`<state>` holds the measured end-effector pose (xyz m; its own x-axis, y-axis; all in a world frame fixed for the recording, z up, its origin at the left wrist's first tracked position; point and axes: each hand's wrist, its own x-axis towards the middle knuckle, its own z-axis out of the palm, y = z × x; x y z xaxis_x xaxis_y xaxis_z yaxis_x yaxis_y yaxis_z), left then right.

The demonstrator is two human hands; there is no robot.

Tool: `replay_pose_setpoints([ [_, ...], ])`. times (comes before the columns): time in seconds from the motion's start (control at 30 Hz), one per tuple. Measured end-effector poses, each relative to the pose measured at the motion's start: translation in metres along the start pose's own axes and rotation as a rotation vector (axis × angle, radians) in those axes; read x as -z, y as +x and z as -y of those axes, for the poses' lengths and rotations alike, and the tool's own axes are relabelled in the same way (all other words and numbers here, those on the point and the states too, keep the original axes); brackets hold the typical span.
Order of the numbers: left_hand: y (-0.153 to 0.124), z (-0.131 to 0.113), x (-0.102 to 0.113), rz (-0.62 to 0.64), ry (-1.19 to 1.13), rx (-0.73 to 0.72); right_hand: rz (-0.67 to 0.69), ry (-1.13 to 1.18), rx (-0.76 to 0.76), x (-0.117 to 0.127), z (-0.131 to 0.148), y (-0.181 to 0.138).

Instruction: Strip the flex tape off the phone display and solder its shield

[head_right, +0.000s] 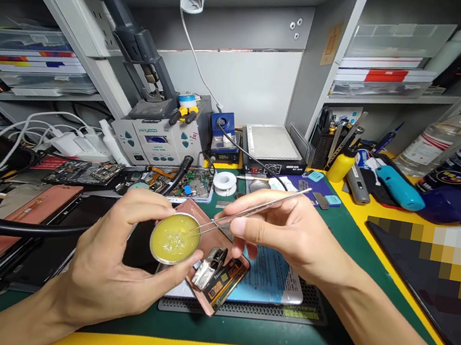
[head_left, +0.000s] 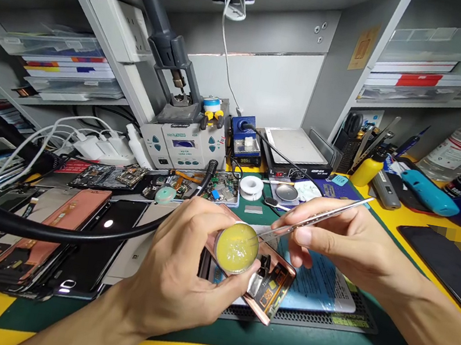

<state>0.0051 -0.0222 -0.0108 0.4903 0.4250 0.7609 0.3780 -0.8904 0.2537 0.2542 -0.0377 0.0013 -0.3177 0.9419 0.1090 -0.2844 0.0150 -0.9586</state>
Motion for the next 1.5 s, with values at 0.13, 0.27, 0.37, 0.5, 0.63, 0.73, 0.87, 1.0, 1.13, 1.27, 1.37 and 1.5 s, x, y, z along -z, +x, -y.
replay_pose_setpoints([
  [0.13,0.0,0.001,-0.001,0.0,0.008,0.001,-0.006,-0.011,-0.009,0.001,-0.001,-0.001],
  [0.27,0.0,0.001,-0.002,-0.007,0.023,-0.002,0.001,-0.017,0.004,0.002,-0.002,0.001],
  [0.37,0.001,0.0,-0.001,-0.006,0.041,-0.009,0.01,-0.015,0.032,0.003,-0.003,0.001],
  [0.5,0.004,-0.003,0.003,0.032,-0.006,0.054,0.0,-0.021,0.052,0.005,-0.004,0.0],
  [0.63,0.006,-0.004,0.006,0.074,-0.051,0.13,0.005,-0.011,0.061,0.004,-0.002,0.0],
  [0.73,0.008,-0.003,0.008,0.124,-0.09,0.143,0.017,0.003,0.052,0.003,-0.001,0.0],
  [0.87,0.007,-0.001,0.009,0.158,-0.135,0.128,0.011,-0.014,0.048,0.003,0.0,0.0],
  [1.0,0.002,0.004,0.006,0.152,-0.244,0.185,0.009,-0.012,0.041,0.004,0.0,-0.001],
  [1.13,-0.003,0.007,0.003,0.157,-0.358,0.278,0.028,0.021,0.035,0.004,0.001,-0.002],
  [1.27,-0.004,0.006,0.004,0.17,-0.42,0.293,0.025,0.034,0.034,0.005,0.002,-0.003],
  [1.37,-0.002,0.005,0.009,0.169,-0.581,0.433,0.015,0.061,0.04,0.007,0.003,-0.002],
  [1.5,0.006,0.008,0.015,0.175,-0.933,0.708,-0.001,0.12,0.051,0.009,0.004,-0.001],
])
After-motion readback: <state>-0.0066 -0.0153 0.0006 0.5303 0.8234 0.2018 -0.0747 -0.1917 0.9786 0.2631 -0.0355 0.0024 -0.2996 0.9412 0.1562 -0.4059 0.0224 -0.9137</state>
